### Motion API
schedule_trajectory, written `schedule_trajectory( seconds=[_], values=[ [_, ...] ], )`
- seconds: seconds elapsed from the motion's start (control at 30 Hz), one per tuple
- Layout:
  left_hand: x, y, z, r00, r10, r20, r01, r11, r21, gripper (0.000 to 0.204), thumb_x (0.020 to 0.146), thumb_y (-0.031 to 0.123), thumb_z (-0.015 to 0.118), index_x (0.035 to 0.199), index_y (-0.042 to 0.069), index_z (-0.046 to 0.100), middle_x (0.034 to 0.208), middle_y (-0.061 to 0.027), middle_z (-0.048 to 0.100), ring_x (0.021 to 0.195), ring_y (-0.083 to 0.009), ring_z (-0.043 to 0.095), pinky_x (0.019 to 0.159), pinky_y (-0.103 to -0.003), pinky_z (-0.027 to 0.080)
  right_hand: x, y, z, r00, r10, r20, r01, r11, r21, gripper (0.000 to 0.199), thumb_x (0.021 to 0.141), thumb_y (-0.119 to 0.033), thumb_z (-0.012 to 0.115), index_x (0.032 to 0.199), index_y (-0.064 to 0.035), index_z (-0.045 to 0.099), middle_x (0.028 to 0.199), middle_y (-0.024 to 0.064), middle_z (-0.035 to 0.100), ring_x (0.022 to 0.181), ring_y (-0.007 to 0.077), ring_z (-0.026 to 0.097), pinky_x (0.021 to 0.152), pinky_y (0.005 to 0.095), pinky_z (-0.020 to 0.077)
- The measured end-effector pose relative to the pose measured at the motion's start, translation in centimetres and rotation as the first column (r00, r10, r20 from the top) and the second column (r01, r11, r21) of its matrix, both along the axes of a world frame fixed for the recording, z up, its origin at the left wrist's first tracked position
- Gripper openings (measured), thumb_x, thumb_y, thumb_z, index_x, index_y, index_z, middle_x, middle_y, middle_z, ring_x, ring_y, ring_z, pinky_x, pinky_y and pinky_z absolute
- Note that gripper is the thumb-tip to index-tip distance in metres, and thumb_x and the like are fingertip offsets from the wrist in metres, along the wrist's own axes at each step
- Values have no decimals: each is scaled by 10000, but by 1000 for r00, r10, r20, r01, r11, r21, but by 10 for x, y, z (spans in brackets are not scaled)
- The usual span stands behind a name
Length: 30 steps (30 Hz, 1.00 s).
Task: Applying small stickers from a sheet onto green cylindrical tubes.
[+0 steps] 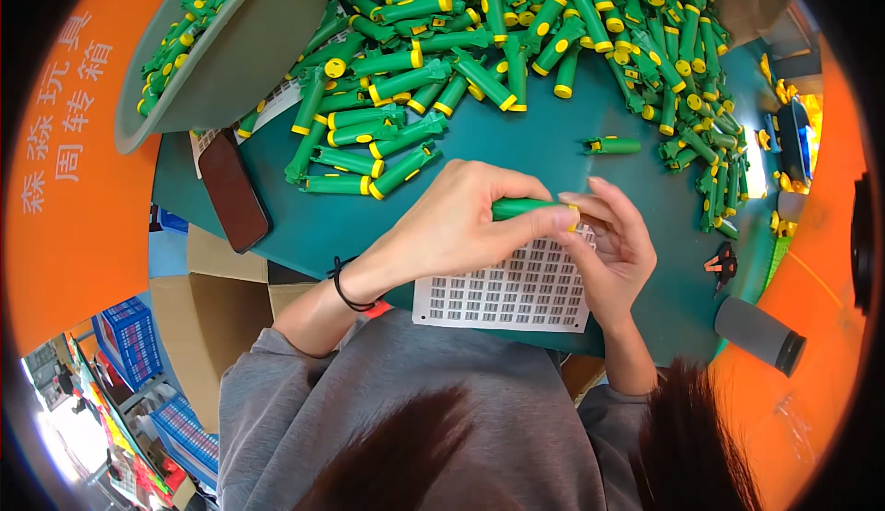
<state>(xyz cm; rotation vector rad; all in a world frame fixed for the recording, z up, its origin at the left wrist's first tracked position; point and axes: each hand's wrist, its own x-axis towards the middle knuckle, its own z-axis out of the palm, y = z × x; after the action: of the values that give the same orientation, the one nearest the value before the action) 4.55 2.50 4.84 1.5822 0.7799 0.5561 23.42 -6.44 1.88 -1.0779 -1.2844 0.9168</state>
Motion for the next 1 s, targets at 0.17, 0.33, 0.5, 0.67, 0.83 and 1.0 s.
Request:
schedule_trajectory(
  seconds=[0.17,0.33,0.5,0.67,0.83,1.0],
  values=[
    [-12,0,3,998,5,-62,-8,999,-53,355,986,377,643,929,55,781,582,-45,617,502,-71,560,477,-260,439,-8,4,0,997,63,-51,-67,993,-94,685,822,95,751,1433,53,446,1228,172,664,1095,191,638,981,330,518],
    [-104,51,66,679,696,233,-655,430,621,158,956,140,662,957,-2,730,840,-28,713,741,-82,614,692,-264,496,-12,14,2,812,61,580,-22,997,-73,460,785,-73,798,1212,3,642,1262,122,609,1140,272,569,1021,392,430],
    [-151,91,77,503,839,209,-311,-49,949,211,975,227,646,1039,56,751,935,-71,720,883,-166,658,818,-322,505,-24,19,-7,626,50,778,-8,998,-58,318,780,-143,819,1067,-61,708,1044,60,661,1051,271,566,994,391,378],
    [-85,8,5,929,274,-248,-32,729,684,166,809,163,803,941,79,747,963,-48,688,931,-230,628,813,-338,502,-21,23,-7,674,84,734,5,993,-117,356,776,-149,826,1097,-67,694,959,39,665,993,244,580,949,369,399],
    [-76,3,-28,937,220,-271,33,716,697,139,790,161,801,888,93,728,909,-20,653,843,-230,588,755,-371,483,-22,21,-7,689,77,721,27,991,-131,383,758,-148,842,1103,-74,692,955,30,665,949,210,578,887,338,427],
    [-76,3,-24,953,160,-258,132,547,827,196,747,124,763,933,105,706,964,13,659,888,-190,601,800,-334,458,-24,21,-10,720,65,691,77,982,-173,394,763,-140,848,1117,-81,688,949,34,647,931,208,579,836,328,465]
  ],
)
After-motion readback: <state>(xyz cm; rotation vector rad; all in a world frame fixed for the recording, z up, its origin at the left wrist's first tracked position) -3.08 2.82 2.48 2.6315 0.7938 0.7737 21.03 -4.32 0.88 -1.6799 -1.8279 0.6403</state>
